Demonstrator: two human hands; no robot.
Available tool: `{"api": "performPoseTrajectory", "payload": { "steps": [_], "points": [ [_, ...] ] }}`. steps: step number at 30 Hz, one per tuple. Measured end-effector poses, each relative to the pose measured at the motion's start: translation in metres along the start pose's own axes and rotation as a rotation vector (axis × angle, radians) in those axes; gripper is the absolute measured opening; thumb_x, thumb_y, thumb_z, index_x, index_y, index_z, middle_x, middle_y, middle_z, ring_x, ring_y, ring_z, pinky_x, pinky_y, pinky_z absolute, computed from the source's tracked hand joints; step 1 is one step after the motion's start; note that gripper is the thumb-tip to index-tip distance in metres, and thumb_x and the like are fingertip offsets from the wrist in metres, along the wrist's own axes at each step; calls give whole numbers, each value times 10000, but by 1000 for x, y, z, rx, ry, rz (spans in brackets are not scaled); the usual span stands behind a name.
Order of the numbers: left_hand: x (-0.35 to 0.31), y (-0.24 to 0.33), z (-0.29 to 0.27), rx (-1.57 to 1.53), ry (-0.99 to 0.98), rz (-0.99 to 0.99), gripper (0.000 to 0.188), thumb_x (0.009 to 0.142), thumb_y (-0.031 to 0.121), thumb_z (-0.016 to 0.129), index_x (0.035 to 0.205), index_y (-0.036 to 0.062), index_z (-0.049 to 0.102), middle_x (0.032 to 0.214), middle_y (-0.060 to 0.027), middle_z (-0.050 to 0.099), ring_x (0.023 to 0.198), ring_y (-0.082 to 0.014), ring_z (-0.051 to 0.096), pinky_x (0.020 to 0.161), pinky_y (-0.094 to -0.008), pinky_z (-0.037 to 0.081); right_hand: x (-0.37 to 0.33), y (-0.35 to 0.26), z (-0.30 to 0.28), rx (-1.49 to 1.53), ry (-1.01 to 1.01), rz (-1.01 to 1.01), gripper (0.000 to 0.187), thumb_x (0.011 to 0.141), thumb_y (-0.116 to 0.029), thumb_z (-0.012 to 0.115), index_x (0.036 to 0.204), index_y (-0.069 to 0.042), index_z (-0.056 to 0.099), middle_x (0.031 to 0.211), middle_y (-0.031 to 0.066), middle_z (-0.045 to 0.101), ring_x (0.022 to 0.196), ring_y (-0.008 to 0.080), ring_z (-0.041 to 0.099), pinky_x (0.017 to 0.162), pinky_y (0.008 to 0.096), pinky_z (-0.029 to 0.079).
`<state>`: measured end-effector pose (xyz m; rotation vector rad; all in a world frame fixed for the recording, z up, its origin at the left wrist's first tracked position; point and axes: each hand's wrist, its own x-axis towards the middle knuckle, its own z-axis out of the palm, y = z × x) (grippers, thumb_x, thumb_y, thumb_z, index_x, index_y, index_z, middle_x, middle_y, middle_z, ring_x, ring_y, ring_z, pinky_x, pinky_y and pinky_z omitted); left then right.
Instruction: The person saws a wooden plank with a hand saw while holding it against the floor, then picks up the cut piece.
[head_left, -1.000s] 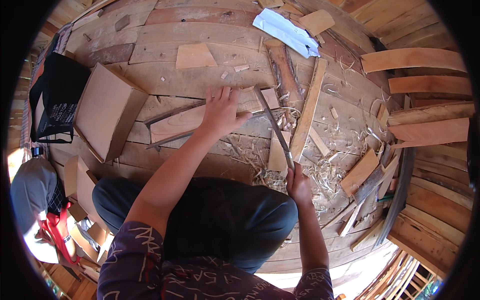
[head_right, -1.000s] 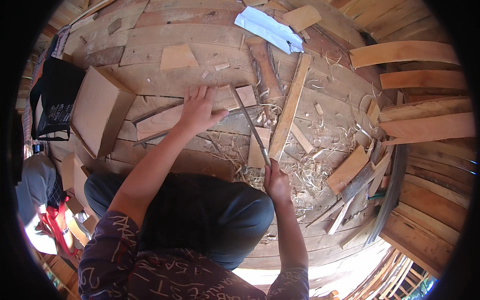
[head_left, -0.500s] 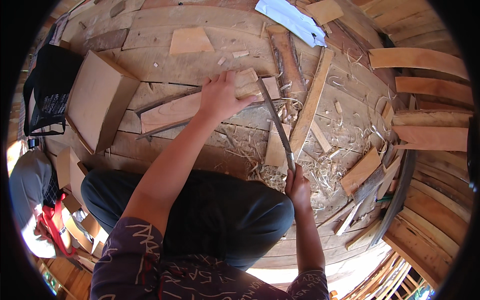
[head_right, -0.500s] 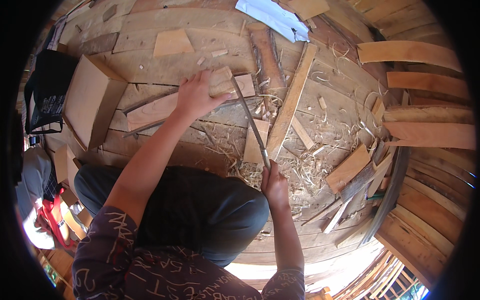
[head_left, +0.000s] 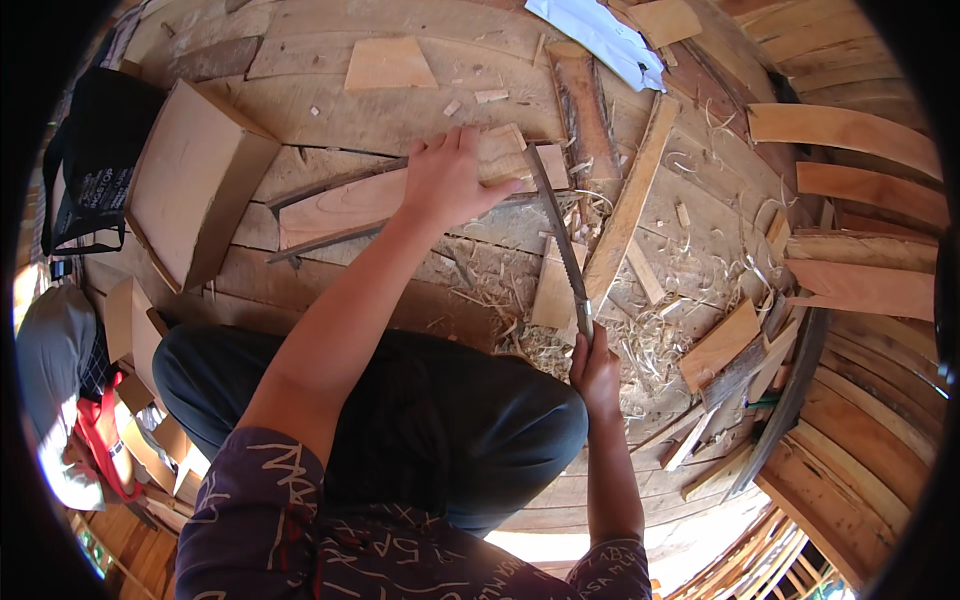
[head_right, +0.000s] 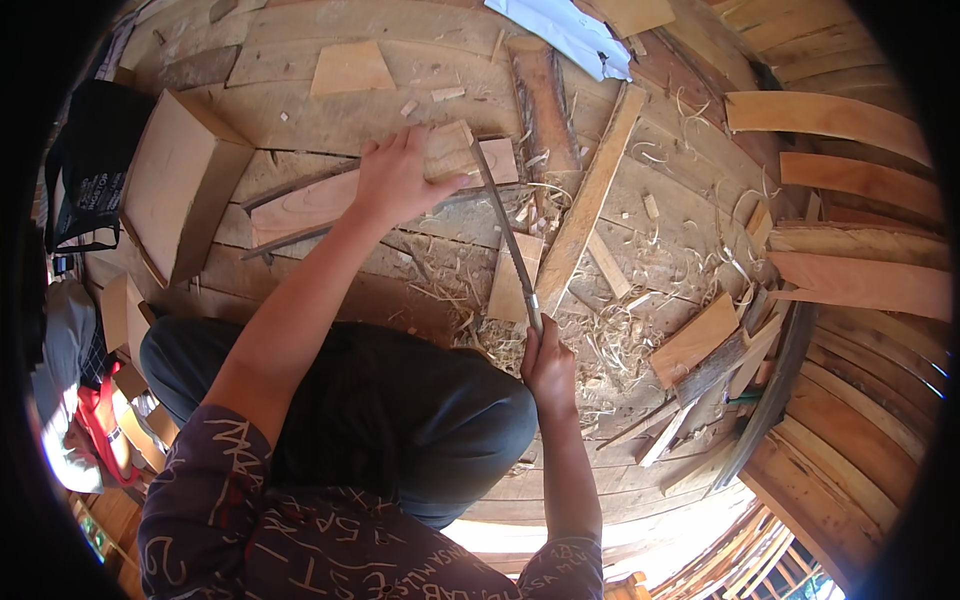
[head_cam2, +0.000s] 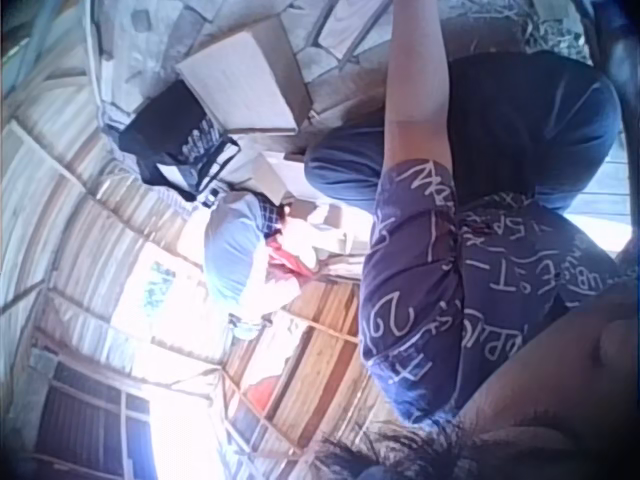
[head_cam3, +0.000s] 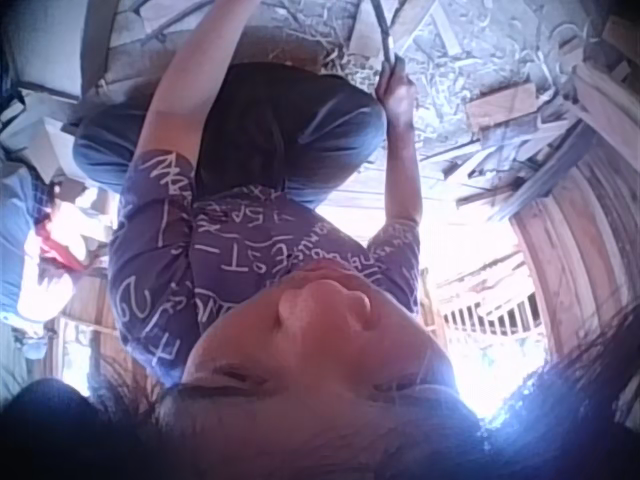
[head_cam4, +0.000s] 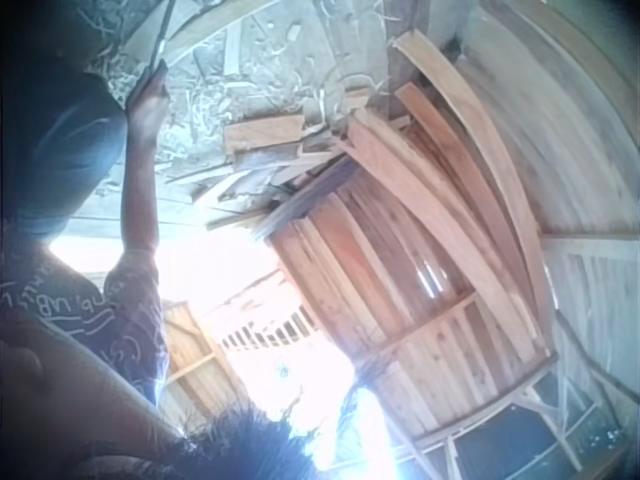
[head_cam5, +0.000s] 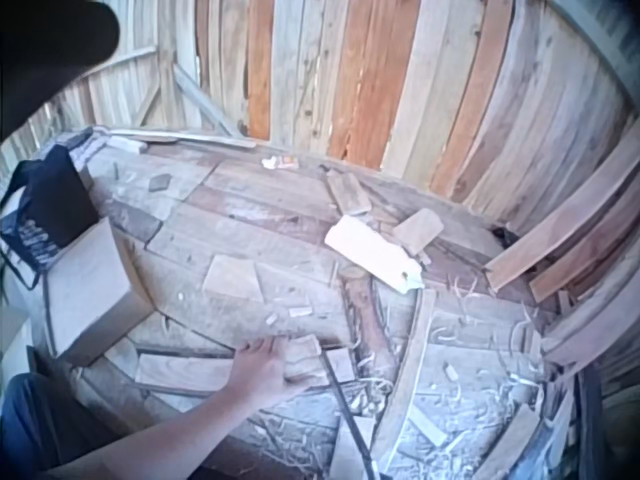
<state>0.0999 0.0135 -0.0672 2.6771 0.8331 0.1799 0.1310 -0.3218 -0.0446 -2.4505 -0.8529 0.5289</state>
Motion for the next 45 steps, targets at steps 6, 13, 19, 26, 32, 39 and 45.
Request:
{"api": "performPoseTrajectory", "payload": {
  "steps": [6, 13, 19, 26, 32, 39, 45],
  "points": [
    [0, 1, 1, -3, -42, -3, 788, 750, 635, 674, 1185, -8, 537, 1135, -180, 636, 1016, -326, 637, 915, -475, 410, -1, -6, -7, -93, -5, 1, 229, 949, -100, 547, 1147, 12, 522, 628, 247, 617, 576, 415, 646, 476, 475, 509],
    [-1, -5, -2, -12, -57, 39, 774, 766, 595, 674, 1223, -11, 524, 1134, -183, 626, 1006, -326, 633, 899, -474, 416, 8, -15, -10, -168, -21, -36, 209, 956, -119, 548, 1114, 13, 512, 633, 247, 622, 573, 415, 645, 478, 482, 513],
    [-6, -6, 0, 5, -19, 92, 756, 796, 546, 665, 1273, -17, 503, 1098, -173, 623, 1018, -320, 616, 874, -483, 429, 39, -31, -4, -172, -35, -72, 204, 961, -116, 541, 1119, 7, 501, 628, 238, 619, 570, 412, 642, 477, 483, 505],
    [2, -15, 8, 9, 46, 118, 754, 816, 525, 655, 1304, -25, 486, 1092, -169, 622, 1023, -315, 612, 847, -489, 451, 4, -6, -18, -161, -69, 2, 198, 960, -105, 544, 1125, -6, 504, 606, 222, 606, 542, 402, 629, 446, 477, 475],
    [-3, -12, -1, 43, -40, 105, 762, 806, 523, 667, 1303, -25, 482, 1137, -183, 618, 1053, -321, 611, 884, -477, 446, 17, -29, -22, -157, -67, -46, 192, 963, -109, 540, 1108, 8, 497, 598, 219, 602, 539, 406, 626, 446, 480, 480],
    [-1, -15, 9, -6, 51, 100, 766, 789, 551, 666, 1273, -23, 511, 1078, -165, 634, 1016, -290, 630, 878, -469, 447, 36, -38, -12, -153, -84, -39, 198, 963, -115, 541, 1106, 12, 492, 591, 222, 600, 548, 412, 629, 436, 486, 473],
    [-3, -11, 5, -5, -26, 67, 741, 816, 536, 652, 1283, -20, 501, 1133, -183, 624, 1040, -319, 620, 884, -481, 450, 12, -26, -20, -166, -107, 10, 202, 957, -95, 549, 1110, 27, 496, 593, 229, 598, 545, 412, 628, 434, 484, 466]
  ]
}}
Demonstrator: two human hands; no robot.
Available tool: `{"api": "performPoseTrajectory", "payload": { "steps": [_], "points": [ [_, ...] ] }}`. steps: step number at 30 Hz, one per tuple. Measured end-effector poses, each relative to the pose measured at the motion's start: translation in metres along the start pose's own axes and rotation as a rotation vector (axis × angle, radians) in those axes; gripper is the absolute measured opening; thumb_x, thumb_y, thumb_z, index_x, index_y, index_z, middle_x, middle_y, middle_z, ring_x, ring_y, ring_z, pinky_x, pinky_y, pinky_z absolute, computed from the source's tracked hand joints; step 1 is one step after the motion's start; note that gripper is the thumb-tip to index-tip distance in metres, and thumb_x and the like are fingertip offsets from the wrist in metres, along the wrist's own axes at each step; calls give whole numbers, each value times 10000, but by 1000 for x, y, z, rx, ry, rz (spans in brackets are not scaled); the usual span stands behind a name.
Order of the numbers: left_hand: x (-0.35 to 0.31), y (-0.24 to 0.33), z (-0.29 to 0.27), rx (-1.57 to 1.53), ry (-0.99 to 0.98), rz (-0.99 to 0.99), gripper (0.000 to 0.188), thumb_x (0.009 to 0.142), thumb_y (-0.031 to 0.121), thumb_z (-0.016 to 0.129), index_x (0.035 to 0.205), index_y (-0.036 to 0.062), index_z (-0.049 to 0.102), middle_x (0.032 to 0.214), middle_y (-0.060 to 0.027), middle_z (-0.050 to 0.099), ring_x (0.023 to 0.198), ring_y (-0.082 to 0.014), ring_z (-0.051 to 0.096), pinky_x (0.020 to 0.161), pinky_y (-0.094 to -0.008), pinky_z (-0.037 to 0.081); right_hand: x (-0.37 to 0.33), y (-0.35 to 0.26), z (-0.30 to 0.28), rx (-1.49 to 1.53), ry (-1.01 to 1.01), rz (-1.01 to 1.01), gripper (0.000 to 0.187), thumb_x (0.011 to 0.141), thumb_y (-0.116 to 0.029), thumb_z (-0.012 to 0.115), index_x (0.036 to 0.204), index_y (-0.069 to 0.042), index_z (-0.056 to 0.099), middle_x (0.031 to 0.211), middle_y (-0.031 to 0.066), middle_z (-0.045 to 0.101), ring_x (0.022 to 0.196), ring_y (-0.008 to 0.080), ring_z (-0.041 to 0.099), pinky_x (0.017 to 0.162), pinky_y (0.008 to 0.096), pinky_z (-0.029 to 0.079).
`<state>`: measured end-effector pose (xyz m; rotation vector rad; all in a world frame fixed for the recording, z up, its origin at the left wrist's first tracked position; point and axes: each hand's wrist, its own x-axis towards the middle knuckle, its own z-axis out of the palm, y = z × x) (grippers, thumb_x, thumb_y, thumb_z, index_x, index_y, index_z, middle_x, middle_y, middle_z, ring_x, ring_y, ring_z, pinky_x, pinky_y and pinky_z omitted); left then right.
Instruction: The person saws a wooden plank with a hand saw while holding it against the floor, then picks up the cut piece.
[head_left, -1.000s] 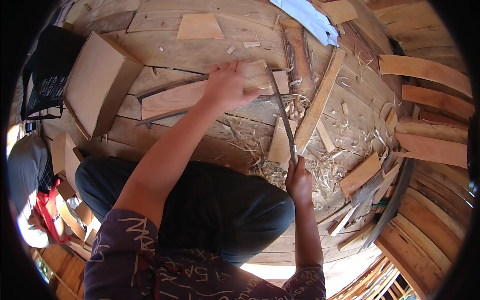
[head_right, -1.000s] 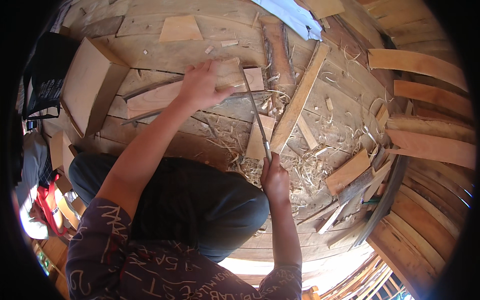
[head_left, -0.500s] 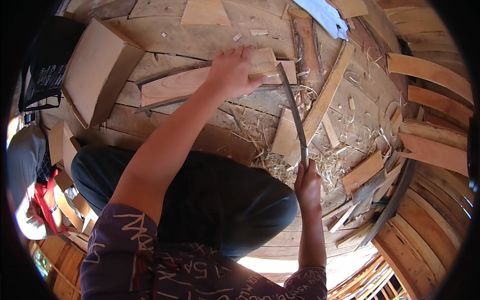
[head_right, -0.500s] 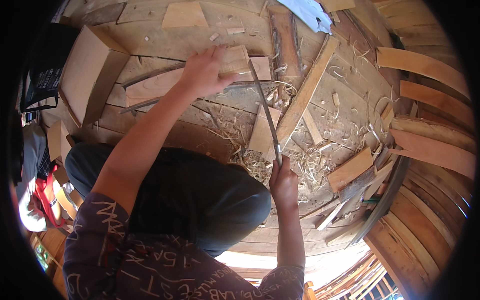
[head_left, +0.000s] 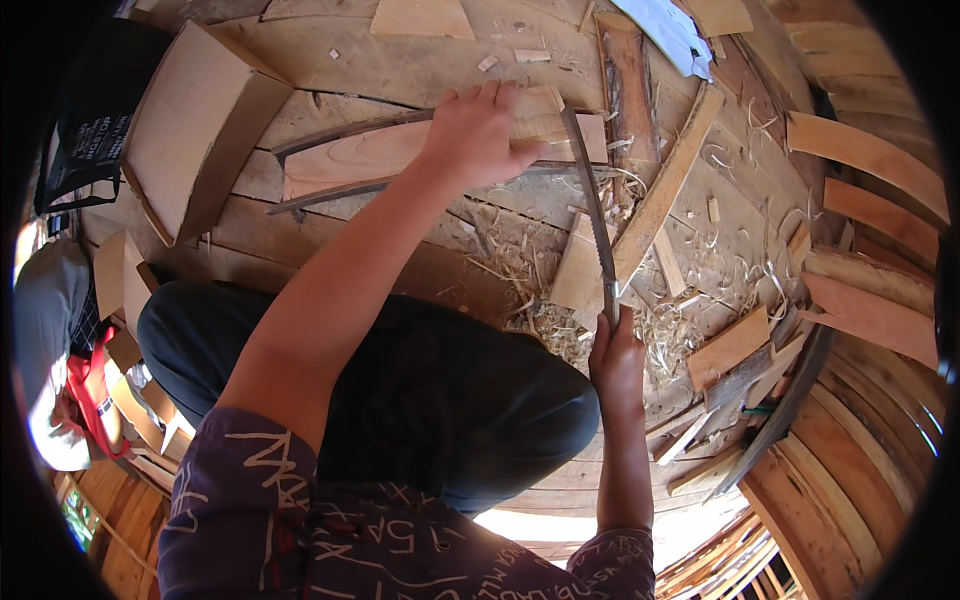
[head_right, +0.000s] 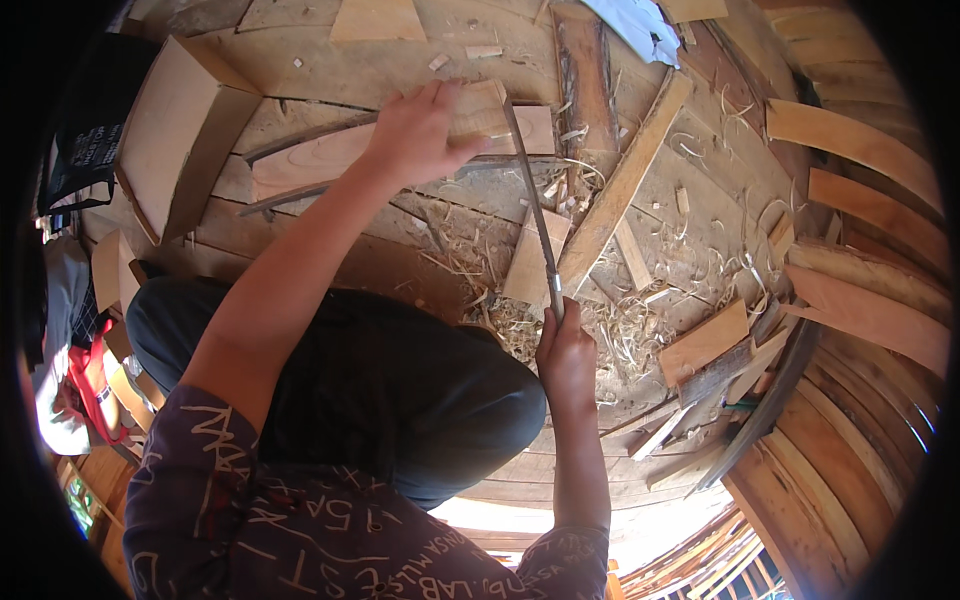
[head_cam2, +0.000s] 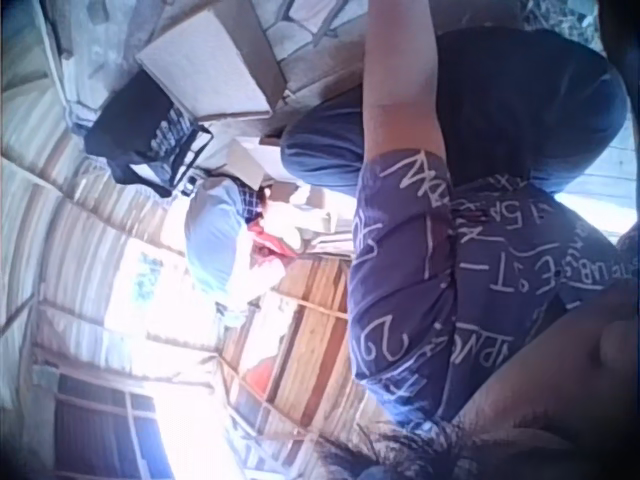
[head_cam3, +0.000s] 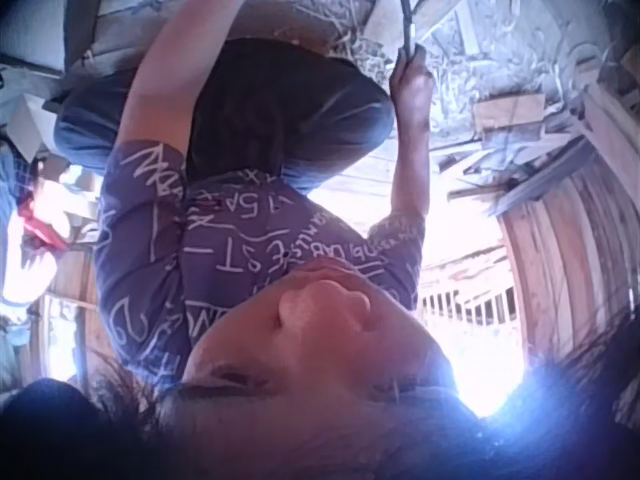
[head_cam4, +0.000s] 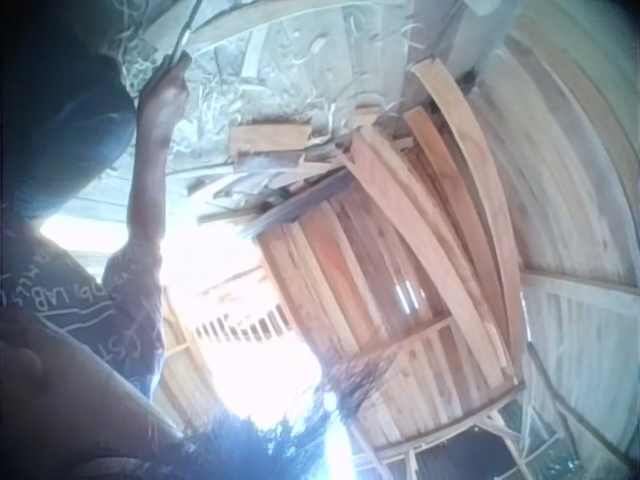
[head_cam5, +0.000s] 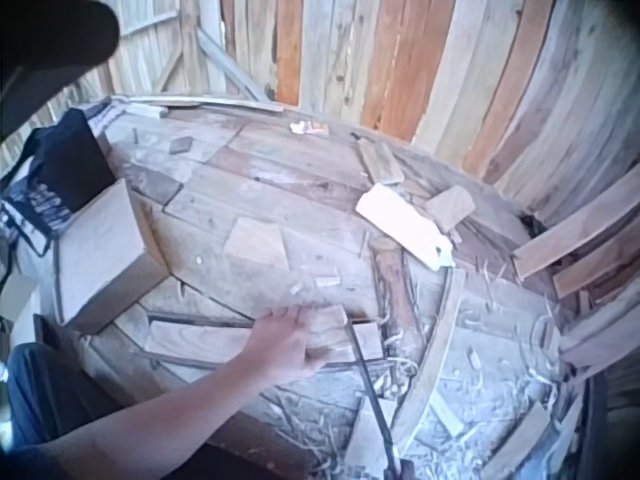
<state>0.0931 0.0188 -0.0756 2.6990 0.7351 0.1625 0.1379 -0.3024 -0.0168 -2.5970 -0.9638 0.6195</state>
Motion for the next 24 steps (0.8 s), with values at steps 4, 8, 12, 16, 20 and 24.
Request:
{"api": "performPoseTrajectory", "payload": {
  "steps": [4, 8, 12, 16, 20, 24],
  "points": [
    [1, -2, 3, -10, 37, 2, 747, 817, 540, 649, 1282, -26, 500, 1135, -189, 625, 1037, -324, 624, 884, -487, 454, 30, -11, 13, 19, 24, -34, 203, 965, -107, 540, 1103, 35, 495, 600, 238, 600, 556, 419, 629, 440, 492, 471],
    [4, -3, 3, -2, 27, -7, 756, 818, 545, 647, 1281, -33, 496, 1166, -200, 619, 1071, -326, 618, 908, -485, 452, 35, -15, 12, 9, 39, -47, 181, 974, -120, 527, 1097, 11, 499, 602, 239, 601, 559, 422, 629, 437, 494, 471],
    [12, 4, 1, -36, -45, -62, 763, 826, 557, 637, 1279, -39, 493, 1188, -206, 614, 1092, -330, 610, 920, -481, 450, -5, 7, -3, 3, 25, 1, 176, 974, -114, 527, 1107, -2, 497, 595, 229, 600, 550, 416, 629, 434, 490, 469],
    [3, -3, 0, 3, -13, -21, 765, 832, 568, 626, 1278, -39, 493, 1194, -209, 613, 1086, -334, 612, 925, -483, 446, 0, -2, -5, 16, -26, 18, 191, 972, -112, 528, 1116, 10, 497, 593, 232, 598, 555, 414, 631, 443, 487, 466],
    [7, 1, 1, 17, -11, -33, 758, 831, 562, 631, 1279, -34, 492, 1211, -207, 606, 1092, -331, 611, 931, -484, 442, 44, -16, 1, -24, 16, -39, 192, 975, -111, 521, 1113, 19, 495, 600, 242, 596, 567, 423, 630, 445, 489, 471],
    [11, 0, 4, -30, -33, -51, 761, 828, 556, 641, 1286, -33, 485, 1205, -207, 610, 1097, -324, 611, 930, -487, 444, 39, -16, 0, -21, 11, -22, 198, 980, -134, 518, 1105, 18, 495, 606, 243, 599, 568, 426, 629, 438, 486, 471]
  ]
}}
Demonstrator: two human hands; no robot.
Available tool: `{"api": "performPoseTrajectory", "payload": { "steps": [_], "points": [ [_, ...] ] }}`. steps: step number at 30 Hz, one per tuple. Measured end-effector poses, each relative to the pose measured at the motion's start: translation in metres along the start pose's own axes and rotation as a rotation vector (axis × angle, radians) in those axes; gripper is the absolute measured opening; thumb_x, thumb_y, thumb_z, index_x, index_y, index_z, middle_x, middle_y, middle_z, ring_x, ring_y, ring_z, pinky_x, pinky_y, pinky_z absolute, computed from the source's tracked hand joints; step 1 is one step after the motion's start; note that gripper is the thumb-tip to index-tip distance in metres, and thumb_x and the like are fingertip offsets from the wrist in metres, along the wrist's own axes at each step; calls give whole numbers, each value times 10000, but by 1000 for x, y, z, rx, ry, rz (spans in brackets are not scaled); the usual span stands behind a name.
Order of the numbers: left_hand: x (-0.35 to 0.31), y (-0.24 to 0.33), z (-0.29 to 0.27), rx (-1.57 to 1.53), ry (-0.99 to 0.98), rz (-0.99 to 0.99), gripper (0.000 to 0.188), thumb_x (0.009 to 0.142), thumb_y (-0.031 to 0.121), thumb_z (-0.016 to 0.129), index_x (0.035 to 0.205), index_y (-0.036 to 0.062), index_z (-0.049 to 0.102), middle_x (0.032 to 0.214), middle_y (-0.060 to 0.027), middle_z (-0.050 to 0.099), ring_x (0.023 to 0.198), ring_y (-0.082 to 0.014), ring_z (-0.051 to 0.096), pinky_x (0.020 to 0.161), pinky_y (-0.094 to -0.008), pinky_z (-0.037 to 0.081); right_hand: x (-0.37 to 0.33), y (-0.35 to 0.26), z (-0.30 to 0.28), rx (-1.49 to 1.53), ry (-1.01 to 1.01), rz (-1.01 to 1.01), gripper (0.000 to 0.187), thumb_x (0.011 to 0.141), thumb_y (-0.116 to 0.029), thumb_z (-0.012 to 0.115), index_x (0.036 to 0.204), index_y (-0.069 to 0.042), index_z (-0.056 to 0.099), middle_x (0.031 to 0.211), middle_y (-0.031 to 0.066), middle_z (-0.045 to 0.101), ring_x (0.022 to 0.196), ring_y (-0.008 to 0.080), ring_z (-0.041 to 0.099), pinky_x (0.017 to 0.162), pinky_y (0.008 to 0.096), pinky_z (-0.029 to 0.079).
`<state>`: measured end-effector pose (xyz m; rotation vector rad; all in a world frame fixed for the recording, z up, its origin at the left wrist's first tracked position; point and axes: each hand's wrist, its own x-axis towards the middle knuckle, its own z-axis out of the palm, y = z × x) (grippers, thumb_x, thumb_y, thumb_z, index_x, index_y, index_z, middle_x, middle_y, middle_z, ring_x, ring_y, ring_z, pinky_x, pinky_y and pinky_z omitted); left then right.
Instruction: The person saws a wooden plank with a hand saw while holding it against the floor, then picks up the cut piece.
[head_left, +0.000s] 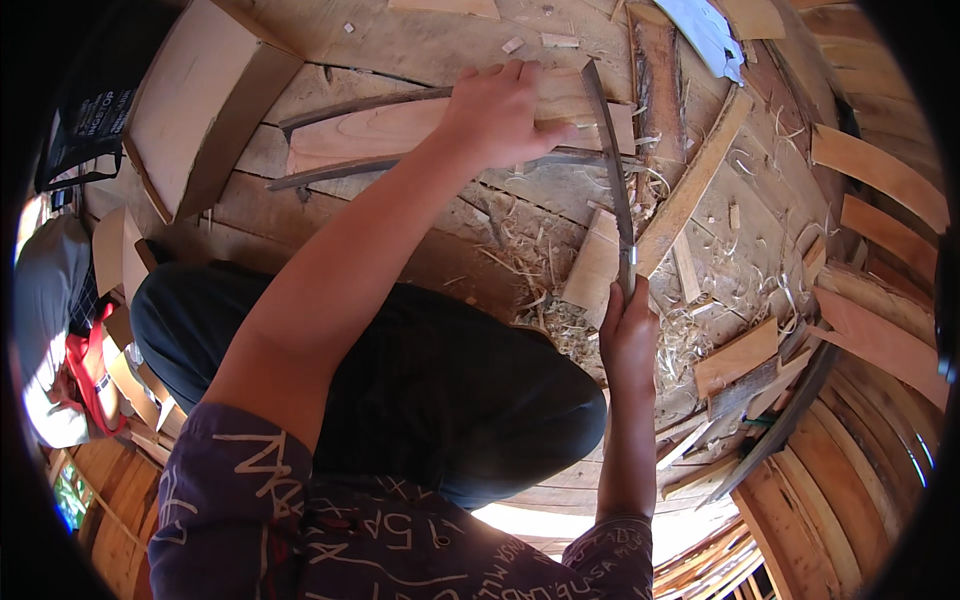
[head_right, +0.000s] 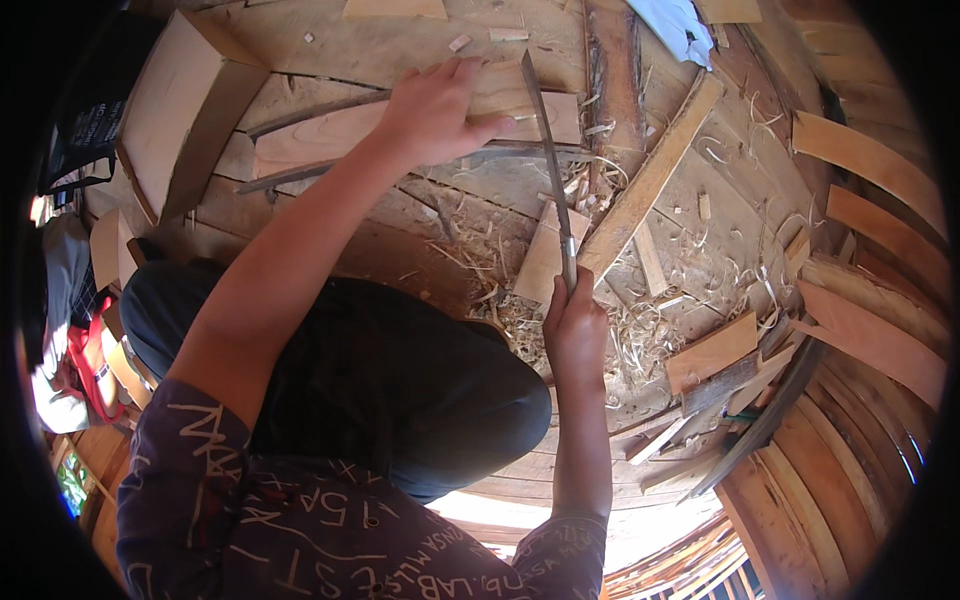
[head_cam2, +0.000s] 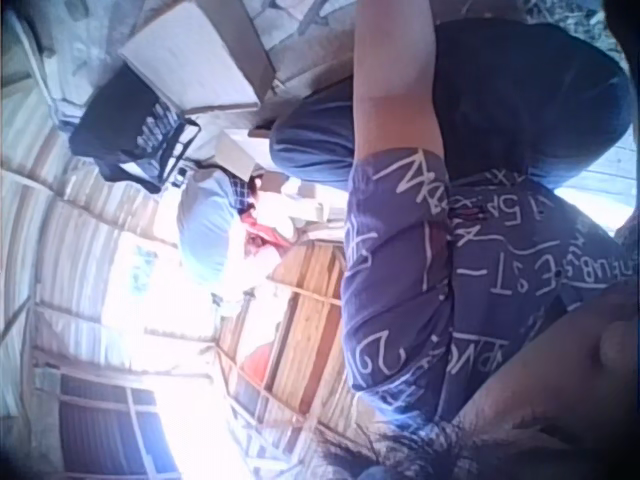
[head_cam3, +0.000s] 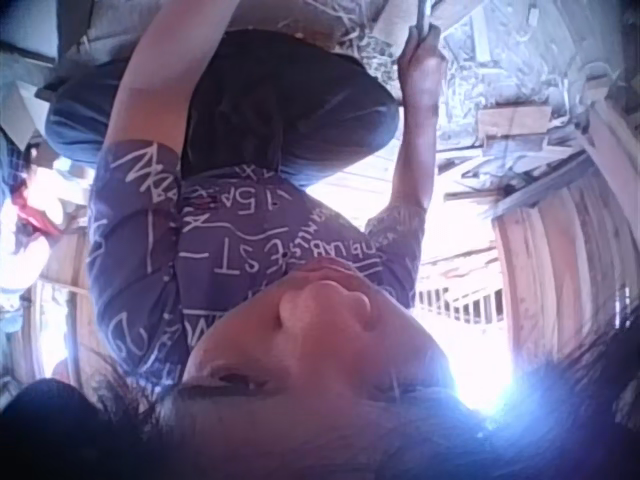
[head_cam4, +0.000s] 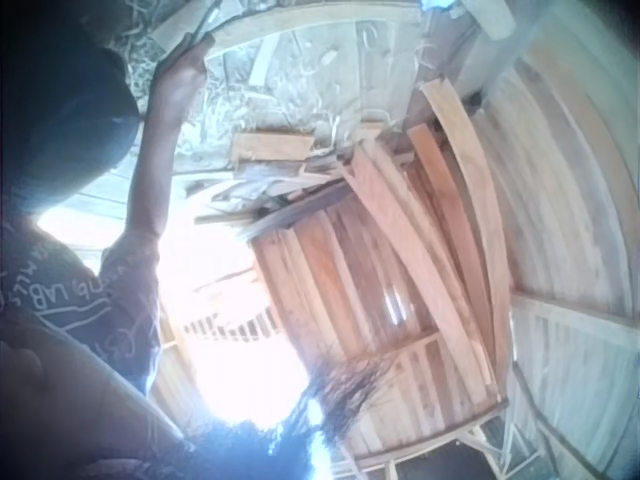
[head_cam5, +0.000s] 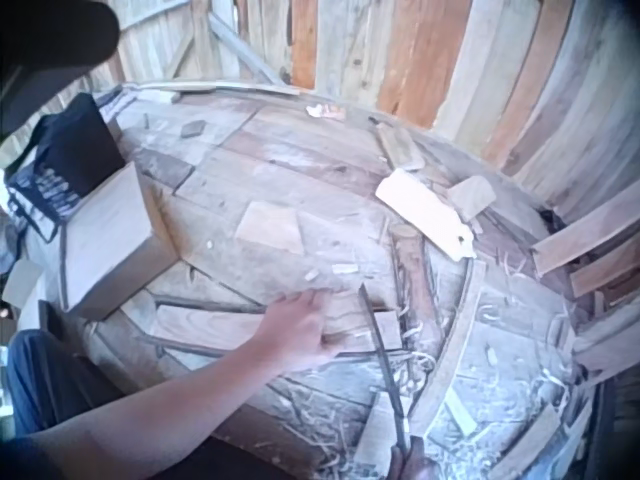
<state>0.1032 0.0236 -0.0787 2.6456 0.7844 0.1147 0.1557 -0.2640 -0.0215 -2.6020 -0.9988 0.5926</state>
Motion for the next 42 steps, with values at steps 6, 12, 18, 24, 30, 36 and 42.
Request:
{"api": "performPoseTrajectory", "payload": {
  "steps": [6, 12, 18, 24, 30, 36, 42],
  "points": [
    [-7, -6, 1, 40, 34, 31, 772, 821, 562, 647, 1284, -35, 489, 1178, -204, 624, 1098, -325, 611, 931, -484, 447, -39, 12, -6, 62, -37, 63, 169, 982, -139, 517, 1084, -6, 497, 592, 230, 596, 560, 418, 630, 440, 497, 460],
    [0, 0, 5, 29, 79, 38, 756, 823, 562, 645, 1275, -28, 505, 1139, -191, 642, 1069, -326, 624, 916, -471, 455, 10, 3, 4, 5, 38, -15, 170, 982, -142, 523, 1079, -5, 495, 595, 236, 597, 568, 428, 627, 438, 502, 459],
    [-5, -6, 4, 34, 47, 6, 758, 829, 571, 635, 1285, -19, 501, 1157, -187, 636, 1062, -320, 628, 931, -467, 445, -24, 7, -5, 42, -43, 69, 160, 976, -117, 527, 1087, -6, 497, 603, 219, 599, 585, 423, 632, 446, 496, 445],
    [-9, -8, 6, 54, 102, 47, 760, 822, 579, 639, 1282, -12, 505, 1149, -172, 640, 1049, -313, 630, 900, -473, 453, -20, -7, -8, 8, -46, 75, 165, 982, -135, 520, 1092, -15, 494, 628, 239, 607, 602, 436, 630, 463, 509, 450],
    [1, 0, 6, 32, 84, 49, 744, 812, 562, 654, 1263, -14, 517, 1139, -174, 637, 1034, -317, 634, 881, -472, 460, 8, -6, 7, 8, 20, 22, 182, 984, -155, 520, 1105, -22, 493, 636, 241, 616, 595, 432, 633, 466, 510, 473],
    [-5, -9, 5, 24, 33, 14, 744, 814, 556, 656, 1258, -25, 516, 1156, -187, 627, 1043, -319, 631, 899, -469, 457, -46, 3, -7, 32, -14, 75, 167, 979, -130, 525, 1097, -18, 489, 627, 238, 608, 599, 433, 635, 446, 495, 449],
    [-1, -2, 9, 38, 69, 39, 751, 818, 557, 651, 1267, -28, 511, 1173, -192, 623, 1077, -316, 621, 928, -477, 443, 7, -9, 4, 49, -4, 36, 174, 982, -129, 517, 1094, -1, 480, 615, 245, 599, 594, 440, 629, 447, 500, 445]
  ]
}}
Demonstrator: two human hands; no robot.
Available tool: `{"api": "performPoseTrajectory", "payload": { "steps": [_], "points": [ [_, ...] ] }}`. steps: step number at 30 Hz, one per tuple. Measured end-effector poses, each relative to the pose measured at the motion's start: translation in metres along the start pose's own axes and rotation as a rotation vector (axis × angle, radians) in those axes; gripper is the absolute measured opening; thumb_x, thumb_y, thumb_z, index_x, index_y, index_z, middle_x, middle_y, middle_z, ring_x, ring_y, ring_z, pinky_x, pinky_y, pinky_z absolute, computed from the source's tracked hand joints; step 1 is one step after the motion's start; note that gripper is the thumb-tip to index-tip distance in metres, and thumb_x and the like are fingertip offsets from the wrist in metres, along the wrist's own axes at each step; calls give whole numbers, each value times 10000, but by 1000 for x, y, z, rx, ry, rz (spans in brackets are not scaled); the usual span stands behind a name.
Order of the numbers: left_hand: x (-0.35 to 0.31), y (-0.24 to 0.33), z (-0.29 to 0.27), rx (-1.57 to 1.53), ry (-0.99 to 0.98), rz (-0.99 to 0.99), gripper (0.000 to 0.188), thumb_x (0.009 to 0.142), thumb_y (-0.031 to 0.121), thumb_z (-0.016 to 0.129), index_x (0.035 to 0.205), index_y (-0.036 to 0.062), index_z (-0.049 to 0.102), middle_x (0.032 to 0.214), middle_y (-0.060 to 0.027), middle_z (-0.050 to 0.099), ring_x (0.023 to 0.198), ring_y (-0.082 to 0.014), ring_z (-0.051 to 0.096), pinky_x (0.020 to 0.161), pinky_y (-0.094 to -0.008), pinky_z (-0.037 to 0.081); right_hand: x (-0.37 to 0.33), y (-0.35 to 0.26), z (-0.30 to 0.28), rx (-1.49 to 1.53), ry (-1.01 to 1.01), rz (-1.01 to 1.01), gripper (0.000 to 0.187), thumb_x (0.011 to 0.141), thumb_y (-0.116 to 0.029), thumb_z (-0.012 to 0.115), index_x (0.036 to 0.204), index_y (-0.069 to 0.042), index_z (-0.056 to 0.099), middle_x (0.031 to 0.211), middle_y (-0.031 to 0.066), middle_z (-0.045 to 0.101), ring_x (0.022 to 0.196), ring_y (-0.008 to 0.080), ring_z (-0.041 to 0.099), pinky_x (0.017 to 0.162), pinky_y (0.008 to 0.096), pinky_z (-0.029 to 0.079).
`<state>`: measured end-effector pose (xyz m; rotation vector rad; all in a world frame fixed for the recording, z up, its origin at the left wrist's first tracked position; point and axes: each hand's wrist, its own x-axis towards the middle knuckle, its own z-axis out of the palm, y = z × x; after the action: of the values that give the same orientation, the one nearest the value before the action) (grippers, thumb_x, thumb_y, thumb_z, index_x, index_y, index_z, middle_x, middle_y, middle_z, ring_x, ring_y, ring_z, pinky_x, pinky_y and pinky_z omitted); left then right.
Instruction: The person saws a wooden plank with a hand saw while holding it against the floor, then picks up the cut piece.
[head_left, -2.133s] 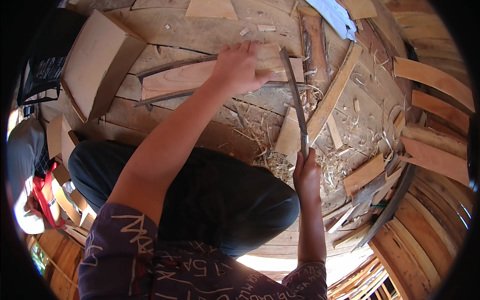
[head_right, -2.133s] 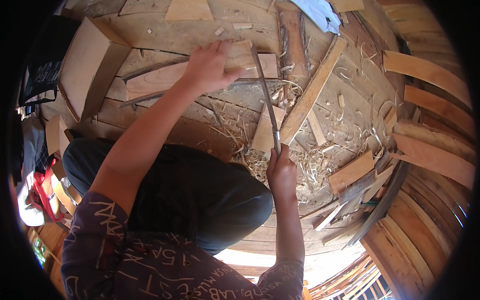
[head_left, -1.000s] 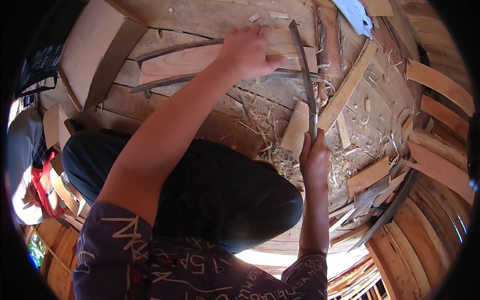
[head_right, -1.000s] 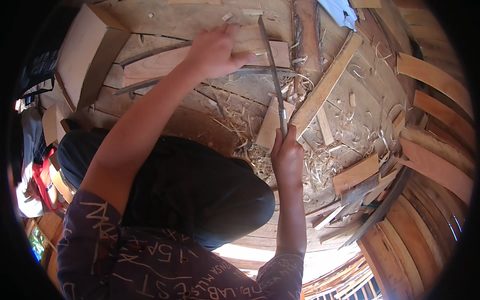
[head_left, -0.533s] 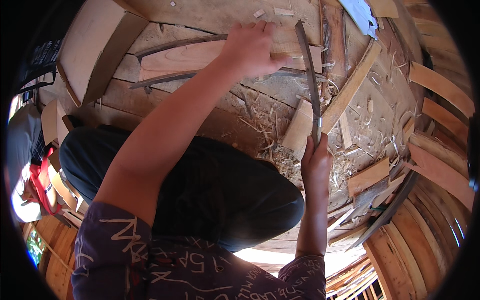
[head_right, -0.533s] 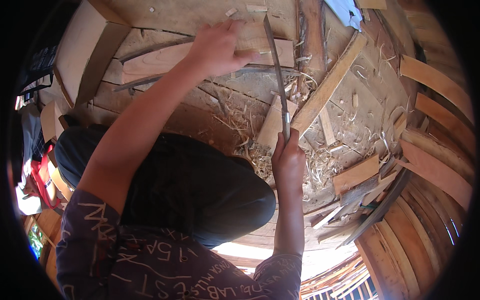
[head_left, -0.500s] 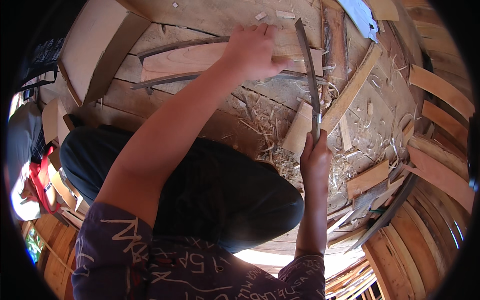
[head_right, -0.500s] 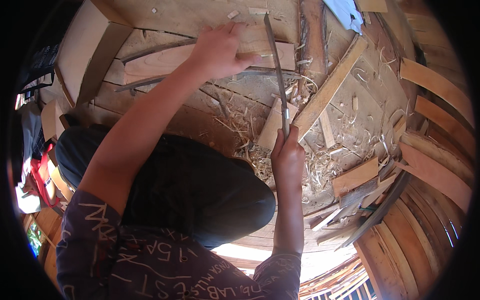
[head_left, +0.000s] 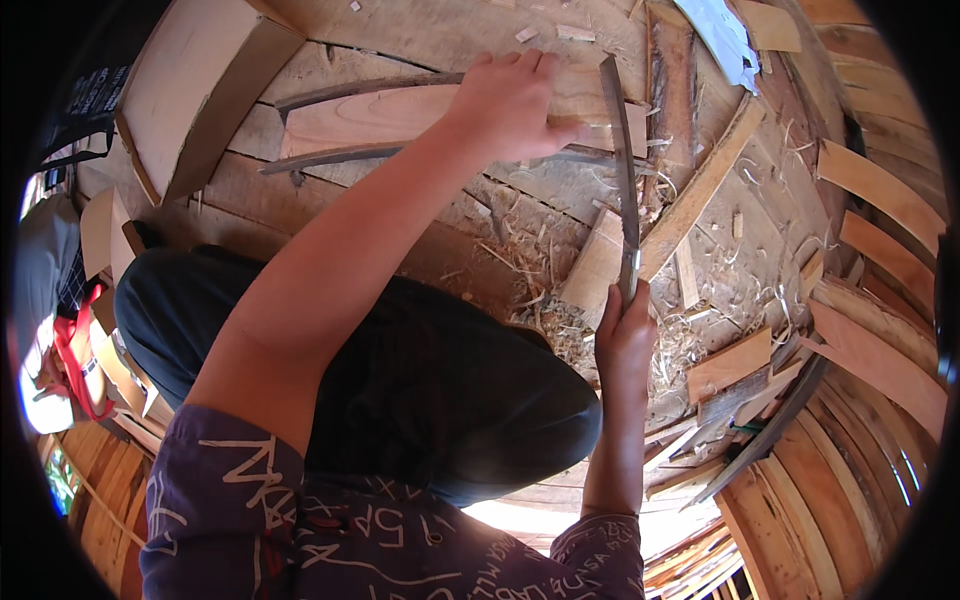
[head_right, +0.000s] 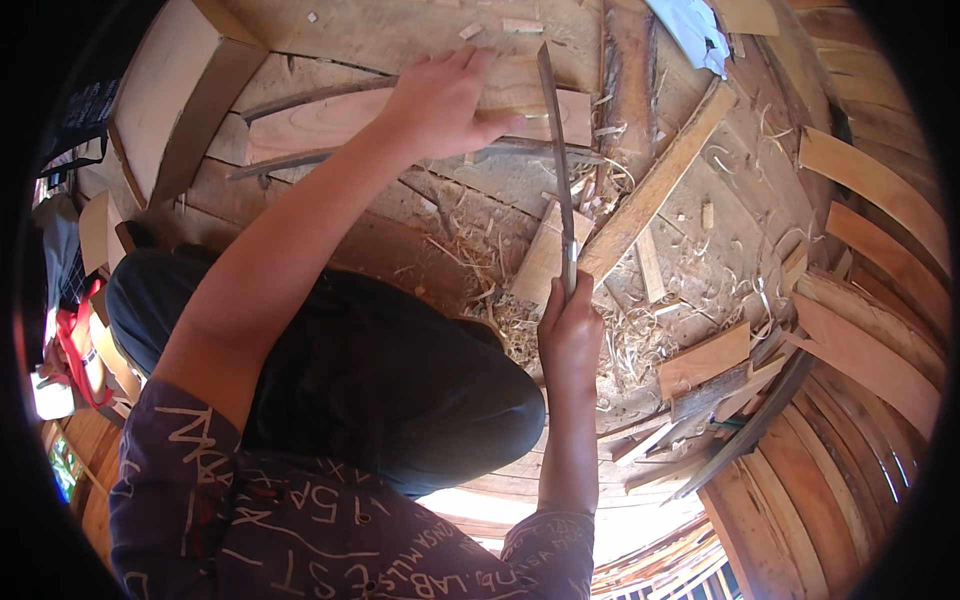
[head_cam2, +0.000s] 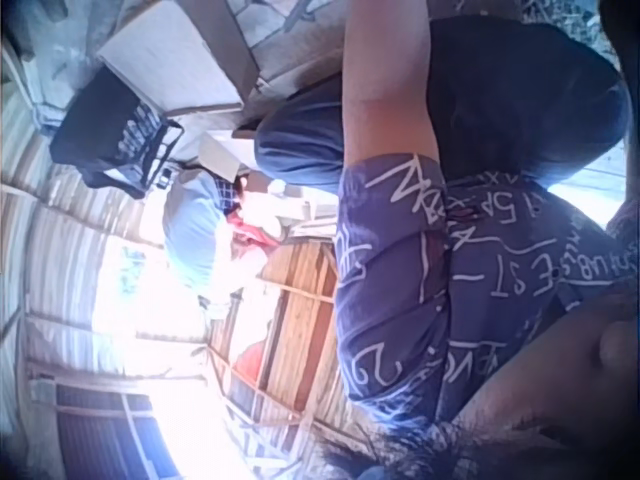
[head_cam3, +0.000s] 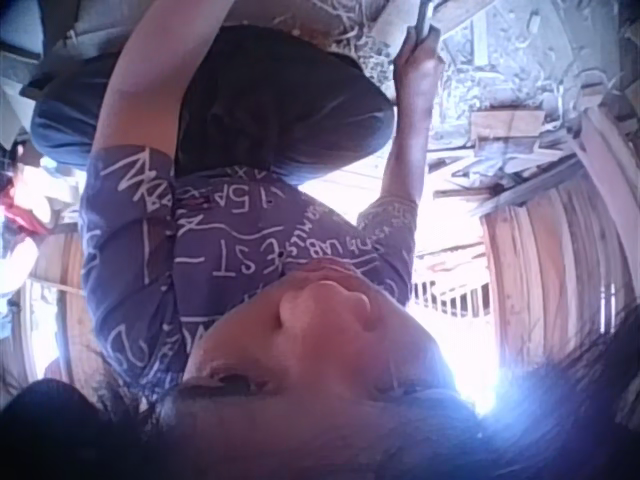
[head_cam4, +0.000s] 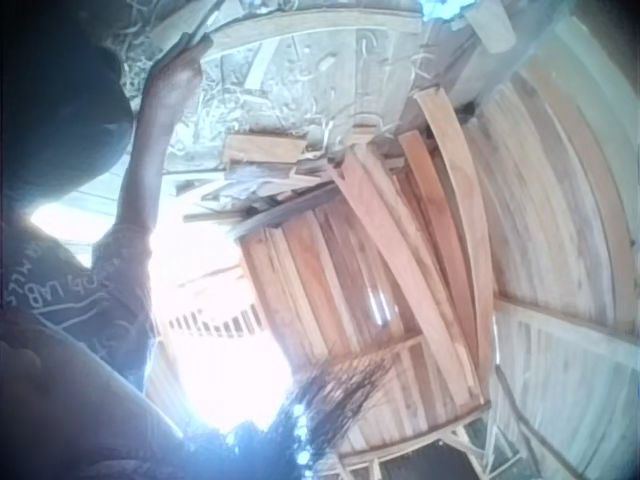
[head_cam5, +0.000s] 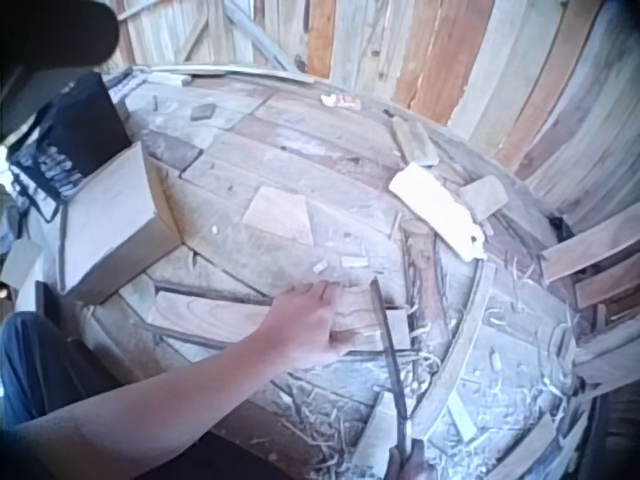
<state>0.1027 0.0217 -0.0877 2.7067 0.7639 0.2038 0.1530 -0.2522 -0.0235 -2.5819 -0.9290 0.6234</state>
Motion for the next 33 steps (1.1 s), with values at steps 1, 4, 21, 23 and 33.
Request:
{"api": "performPoseTrajectory", "payload": {
  "steps": [1, 4, 21, 23, 33],
  "points": [
    [2, -2, 0, -7, -11, -5, 750, 817, 559, 651, 1265, -26, 512, 1172, -192, 624, 1082, -315, 620, 928, -479, 443, 8, -2, 3, 1, 14, -22, 173, 982, -129, 517, 1092, -1, 480, 613, 245, 598, 590, 439, 628, 448, 504, 445],
    [-1, 0, 1, 3, 11, 0, 737, 818, 565, 647, 1246, -21, 522, 1149, -187, 632, 1073, -316, 624, 913, -481, 453, 11, -1, 3, -14, 13, -39, 178, 982, -134, 519, 1099, -4, 483, 612, 243, 598, 591, 439, 628, 452, 508, 447],
    [5, 1, 1, -26, -6, -26, 742, 822, 571, 642, 1264, -12, 520, 1187, -188, 625, 1109, -315, 611, 917, -477, 455, 26, -10, -7, -44, -16, -16, 145, 991, -148, 508, 1052, -17, 493, 606, 240, 587, 595, 441, 623, 468, 509, 449],
    [0, 1, 0, -14, 13, -38, 734, 818, 562, 651, 1259, -10, 523, 1183, -188, 626, 1091, -312, 620, 900, -471, 466, 8, -1, -7, -32, 2, -62, 149, 990, -147, 511, 1058, -15, 493, 612, 236, 592, 595, 442, 623, 470, 508, 454],
    [1, -1, 2, 1, 29, 14, 730, 813, 573, 643, 1252, 1, 530, 1156, -182, 629, 1081, -323, 618, 891, -465, 465, 6, -4, -4, 3, -14, 1, 165, 984, -144, 518, 1090, -22, 484, 631, 245, 597, 614, 448, 623, 464, 513, 421]
  ]
}}
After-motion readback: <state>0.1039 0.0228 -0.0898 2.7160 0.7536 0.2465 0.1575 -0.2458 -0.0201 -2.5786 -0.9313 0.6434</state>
